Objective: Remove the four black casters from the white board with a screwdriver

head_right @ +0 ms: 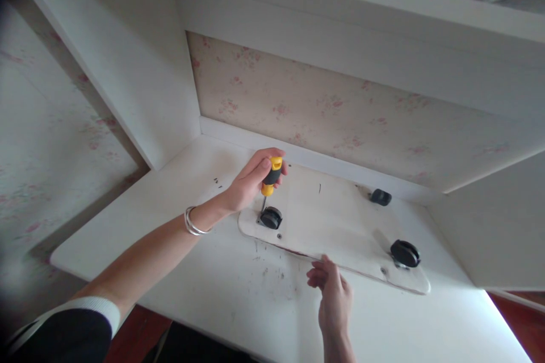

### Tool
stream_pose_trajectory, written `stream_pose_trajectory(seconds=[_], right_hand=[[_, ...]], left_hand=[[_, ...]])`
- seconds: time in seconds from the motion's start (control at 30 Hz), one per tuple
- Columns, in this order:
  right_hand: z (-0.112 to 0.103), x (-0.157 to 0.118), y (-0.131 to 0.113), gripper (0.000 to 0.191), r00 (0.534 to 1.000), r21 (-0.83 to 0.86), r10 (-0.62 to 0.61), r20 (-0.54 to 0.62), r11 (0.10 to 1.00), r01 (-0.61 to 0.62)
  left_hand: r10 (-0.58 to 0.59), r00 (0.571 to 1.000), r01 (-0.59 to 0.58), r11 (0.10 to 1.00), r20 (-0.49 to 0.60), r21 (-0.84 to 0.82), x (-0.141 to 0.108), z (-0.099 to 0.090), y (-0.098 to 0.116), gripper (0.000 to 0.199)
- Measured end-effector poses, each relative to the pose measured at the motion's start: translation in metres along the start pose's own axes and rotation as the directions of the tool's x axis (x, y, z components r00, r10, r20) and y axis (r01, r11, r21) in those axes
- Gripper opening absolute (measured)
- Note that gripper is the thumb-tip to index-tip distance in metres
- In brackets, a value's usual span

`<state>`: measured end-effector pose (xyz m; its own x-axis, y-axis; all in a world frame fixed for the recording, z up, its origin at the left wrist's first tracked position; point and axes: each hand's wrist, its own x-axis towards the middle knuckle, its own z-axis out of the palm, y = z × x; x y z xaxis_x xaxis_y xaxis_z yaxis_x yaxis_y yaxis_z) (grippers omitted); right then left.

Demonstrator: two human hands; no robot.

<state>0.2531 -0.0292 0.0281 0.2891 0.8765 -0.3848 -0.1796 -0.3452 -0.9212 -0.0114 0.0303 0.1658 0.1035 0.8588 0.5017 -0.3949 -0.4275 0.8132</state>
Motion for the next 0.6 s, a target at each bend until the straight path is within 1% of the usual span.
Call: stream_pose_trajectory(seconds=[0.17,0.27,0.33,0.4,0.47,0.53,0.6], right_hand=[[-0.0019,0.0002,0.0013,0.038,1.000,-0.021,-0.009,-0.008,1.000,0.009],[-0.0024,-0.0001,0.0015,0.038,1.000,-0.034,-0.012,-0.005,0.999,0.012],[-0.0020,-0.0006,0.0009,0.039,1.000,-0.036,-0.016,-0.002,0.999,0.015],[-0.0013,-0.0013,0.0001,0.039,1.000,-0.032,-0.018,-0.002,0.999,0.018],[-0.0008,-0.0017,-0.0005,0.039,1.000,-0.029,-0.017,-0.001,0.999,0.017],[-0.0007,-0.0018,-0.0007,0.038,1.000,-0.026,-0.014,0.001,1.000,0.014],[-0.0009,-0.0015,-0.0004,0.037,1.000,-0.027,-0.015,0.000,1.000,0.015]], left_hand=[[0.094,0.992,-0.082,0.987,-0.089,0.136,0.0024,-0.0002,-0.0025,0.029],[0.145,0.974,-0.108,0.972,-0.174,0.207,0.0039,0.0008,-0.0036,0.030],[0.170,0.963,-0.120,0.966,-0.209,0.231,0.0049,0.0017,-0.0055,0.030],[0.178,0.962,-0.128,0.964,-0.209,0.233,0.0054,0.0029,-0.0079,0.029],[0.186,0.966,-0.146,0.966,-0.180,0.214,0.0051,0.0045,-0.0094,0.027],[0.174,0.975,-0.153,0.976,-0.135,0.152,0.0041,0.0060,-0.0090,0.024],[0.119,0.989,-0.114,0.992,-0.087,0.060,0.0030,0.0069,-0.0067,0.027]])
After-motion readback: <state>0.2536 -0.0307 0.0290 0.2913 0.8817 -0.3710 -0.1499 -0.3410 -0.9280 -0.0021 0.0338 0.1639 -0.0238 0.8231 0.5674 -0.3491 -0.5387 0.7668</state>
